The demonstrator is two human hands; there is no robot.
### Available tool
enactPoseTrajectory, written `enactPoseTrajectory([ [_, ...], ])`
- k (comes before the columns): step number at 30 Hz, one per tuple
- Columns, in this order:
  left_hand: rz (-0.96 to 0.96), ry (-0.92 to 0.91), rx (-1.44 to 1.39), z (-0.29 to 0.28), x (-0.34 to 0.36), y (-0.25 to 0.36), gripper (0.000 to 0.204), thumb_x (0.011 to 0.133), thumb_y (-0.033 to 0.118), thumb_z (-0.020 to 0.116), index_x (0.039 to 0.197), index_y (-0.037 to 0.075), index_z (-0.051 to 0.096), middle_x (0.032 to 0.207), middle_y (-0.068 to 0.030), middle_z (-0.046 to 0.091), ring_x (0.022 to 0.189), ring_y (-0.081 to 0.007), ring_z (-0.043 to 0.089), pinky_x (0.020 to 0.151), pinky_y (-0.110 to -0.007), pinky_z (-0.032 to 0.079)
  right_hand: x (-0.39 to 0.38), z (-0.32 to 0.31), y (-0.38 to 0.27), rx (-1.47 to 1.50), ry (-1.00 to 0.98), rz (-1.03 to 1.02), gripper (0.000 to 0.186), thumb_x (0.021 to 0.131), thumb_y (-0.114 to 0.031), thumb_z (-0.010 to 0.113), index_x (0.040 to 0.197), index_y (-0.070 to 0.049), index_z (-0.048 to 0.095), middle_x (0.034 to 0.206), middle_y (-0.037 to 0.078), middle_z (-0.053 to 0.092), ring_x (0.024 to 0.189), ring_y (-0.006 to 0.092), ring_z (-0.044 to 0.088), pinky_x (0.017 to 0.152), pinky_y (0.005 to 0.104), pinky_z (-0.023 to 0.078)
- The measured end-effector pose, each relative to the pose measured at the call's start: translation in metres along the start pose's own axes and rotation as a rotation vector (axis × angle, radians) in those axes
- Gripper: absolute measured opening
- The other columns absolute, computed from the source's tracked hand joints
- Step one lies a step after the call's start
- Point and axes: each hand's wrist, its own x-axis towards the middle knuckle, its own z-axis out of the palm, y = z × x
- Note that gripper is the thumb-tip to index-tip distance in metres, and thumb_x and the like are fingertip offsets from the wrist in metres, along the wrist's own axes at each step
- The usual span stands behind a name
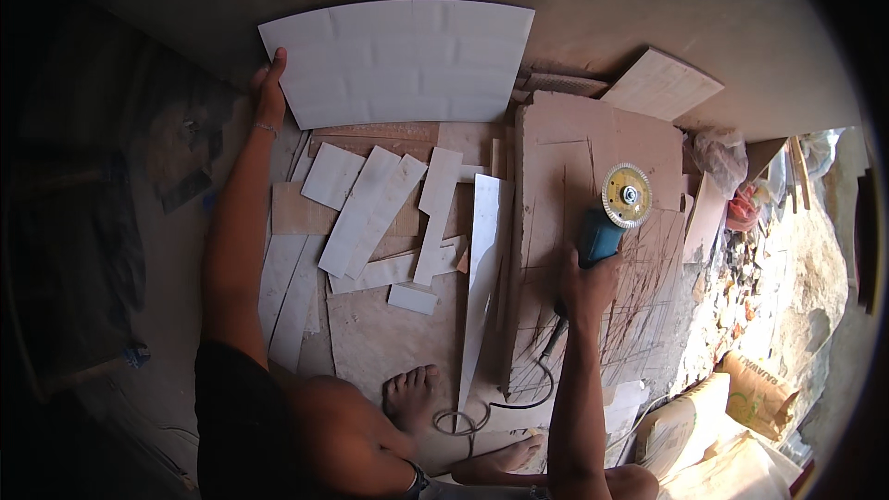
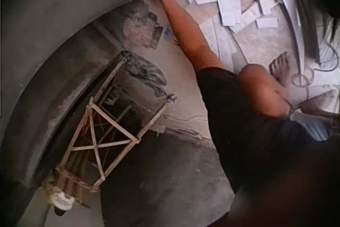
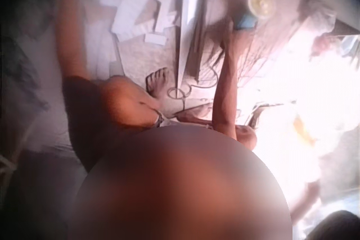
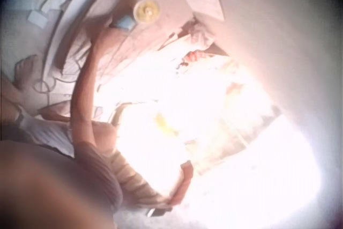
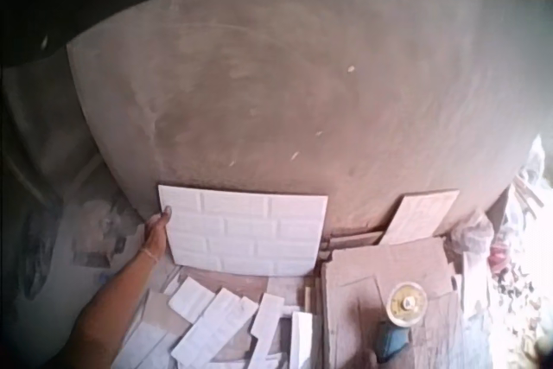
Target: The person uses an angle grinder to cut white ceramic tiles into smaller rectangular pieces. They position the tile, cut along a line, and then separate the pieces, repeating the process with another tile.
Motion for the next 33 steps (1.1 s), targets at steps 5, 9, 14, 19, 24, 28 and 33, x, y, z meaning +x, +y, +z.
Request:
enactPoseTrajectory([
  [5,0.076,0.095,-0.037,0.024,0.010,-0.016,0.072,0.095,0.053,0.077,0.129,-0.009,0.067,0.123,-0.0097,0.069,0.112,-0.0189,0.062,0.102,-0.031,0.047,0.007,-0.009,0.005,0.013,-0.065,0.036,0.068,0.087,-0.029,0.080,0.126,0.013,0.045,0.099,0.037,0.069,0.099,0.0556,0.068,0.091,0.0584,0.052],
  [9,0.043,0.187,-0.136,0.025,0.015,-0.016,0.068,0.095,0.047,0.078,0.130,-0.010,0.066,0.124,-0.0106,0.070,0.109,-0.0207,0.065,0.099,-0.035,0.052,-0.012,-0.023,0.014,0.079,-0.061,0.086,0.065,0.086,-0.027,0.080,0.125,0.013,0.047,0.100,0.038,0.068,0.098,0.0555,0.068,0.091,0.0585,0.052],
  [14,-0.103,0.134,-0.192,0.008,0.014,0.034,0.069,0.097,0.049,0.076,0.134,-0.008,0.064,0.130,-0.0134,0.069,0.117,-0.0263,0.067,0.105,-0.038,0.051,-0.048,-0.049,0.055,0.133,0.001,0.160,0.056,0.086,-0.034,0.079,0.114,0.008,0.055,0.096,0.033,0.071,0.091,0.0497,0.072,0.086,0.0533,0.054],
  [19,-0.141,-0.031,-0.287,0.041,-0.050,0.129,0.073,0.102,0.053,0.067,0.145,-0.005,0.055,0.138,-0.0140,0.065,0.124,-0.0305,0.064,0.108,-0.041,0.050,-0.068,-0.100,0.102,0.214,0.138,0.258,0.054,0.087,-0.036,0.079,0.109,0.007,0.056,0.089,0.026,0.071,0.080,0.0411,0.072,0.078,0.0474,0.056],
  [24,-0.303,-0.153,-0.168,0.107,-0.139,0.182,0.073,0.105,0.057,0.058,0.148,0.000,0.053,0.140,-0.0143,0.064,0.127,-0.0318,0.063,0.109,-0.043,0.049,-0.088,-0.188,0.132,0.420,0.160,0.190,0.037,0.095,-0.031,0.075,0.105,0.001,0.059,0.081,0.009,0.065,0.069,0.0147,0.061,0.065,0.0343,0.051],
  [28,-0.459,-0.287,-0.092,0.159,-0.210,0.165,0.074,0.103,0.059,0.058,0.148,0.000,0.054,0.140,-0.0141,0.065,0.127,-0.0301,0.063,0.108,-0.043,0.050,-0.112,-0.261,0.121,0.591,0.031,0.324,0.037,0.093,-0.029,0.078,0.104,0.001,0.058,0.080,0.010,0.066,0.070,0.0165,0.065,0.066,0.0336,0.054],
  [33,-0.640,-0.502,0.019,0.231,-0.288,0.138,0.076,0.102,0.064,0.057,0.147,0.003,0.056,0.139,-0.0147,0.066,0.126,-0.0285,0.065,0.108,-0.043,0.051,-0.132,-0.277,0.161,0.581,0.154,0.238,0.036,0.094,-0.030,0.077,0.104,0.000,0.060,0.082,0.007,0.066,0.073,0.0141,0.064,0.069,0.0330,0.054],
])
